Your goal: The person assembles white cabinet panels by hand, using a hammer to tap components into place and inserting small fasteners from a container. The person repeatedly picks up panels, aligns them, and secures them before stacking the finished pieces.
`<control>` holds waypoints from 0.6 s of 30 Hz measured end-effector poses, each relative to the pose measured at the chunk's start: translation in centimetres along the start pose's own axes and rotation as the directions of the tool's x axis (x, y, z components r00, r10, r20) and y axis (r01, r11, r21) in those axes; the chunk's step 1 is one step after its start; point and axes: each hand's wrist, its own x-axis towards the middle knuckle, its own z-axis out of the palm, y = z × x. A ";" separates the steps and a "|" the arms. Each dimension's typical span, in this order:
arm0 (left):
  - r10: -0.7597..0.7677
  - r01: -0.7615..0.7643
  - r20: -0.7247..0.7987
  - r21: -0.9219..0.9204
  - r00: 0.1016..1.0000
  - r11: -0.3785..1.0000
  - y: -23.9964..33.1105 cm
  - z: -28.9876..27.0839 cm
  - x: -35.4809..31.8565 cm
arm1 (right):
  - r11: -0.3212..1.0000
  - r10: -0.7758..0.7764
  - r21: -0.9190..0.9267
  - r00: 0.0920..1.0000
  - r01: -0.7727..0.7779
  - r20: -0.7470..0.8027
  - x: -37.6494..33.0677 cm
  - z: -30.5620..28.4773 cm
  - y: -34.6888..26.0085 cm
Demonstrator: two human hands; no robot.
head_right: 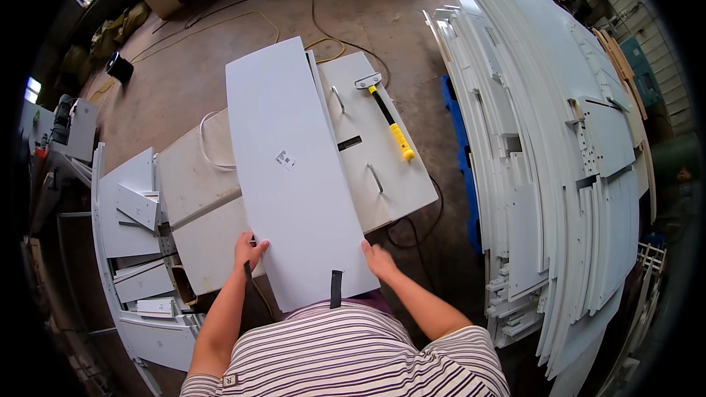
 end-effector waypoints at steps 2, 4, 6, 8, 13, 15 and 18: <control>-0.003 0.003 -0.001 0.084 1.000 0.996 0.8 0.2 -0.5 | 0.989 0.056 0.145 0.992 -0.039 -0.114 -1.9 0.8 -0.6; 0.025 -0.027 0.041 0.057 0.999 0.998 0.6 0.6 -1.2 | 0.975 0.138 0.197 0.976 -0.105 -0.165 -3.2 0.6 -0.4; 0.046 -0.044 0.095 -0.024 0.994 0.999 -0.2 2.0 -2.7 | 0.977 0.127 0.194 0.974 -0.090 -0.187 -3.8 0.2 2.1; 0.091 -0.087 0.140 -0.032 0.986 0.996 1.0 3.1 -4.6 | 0.969 0.121 0.236 0.970 -0.069 -0.211 -5.2 -0.6 4.3; 0.159 -0.147 0.145 -0.095 0.976 0.985 2.5 4.0 -7.8 | 0.944 0.139 0.327 0.959 -0.052 -0.246 -7.5 -1.7 6.6; 0.191 -0.170 0.175 -0.128 0.966 0.977 2.3 3.7 -7.4 | 0.932 0.111 0.362 0.948 0.004 -0.298 -7.3 -1.6 7.5; -0.027 0.199 0.449 -0.341 0.893 0.919 0.7 2.5 -3.0 | 0.857 0.133 0.515 0.964 0.005 -0.230 -6.9 -1.3 8.3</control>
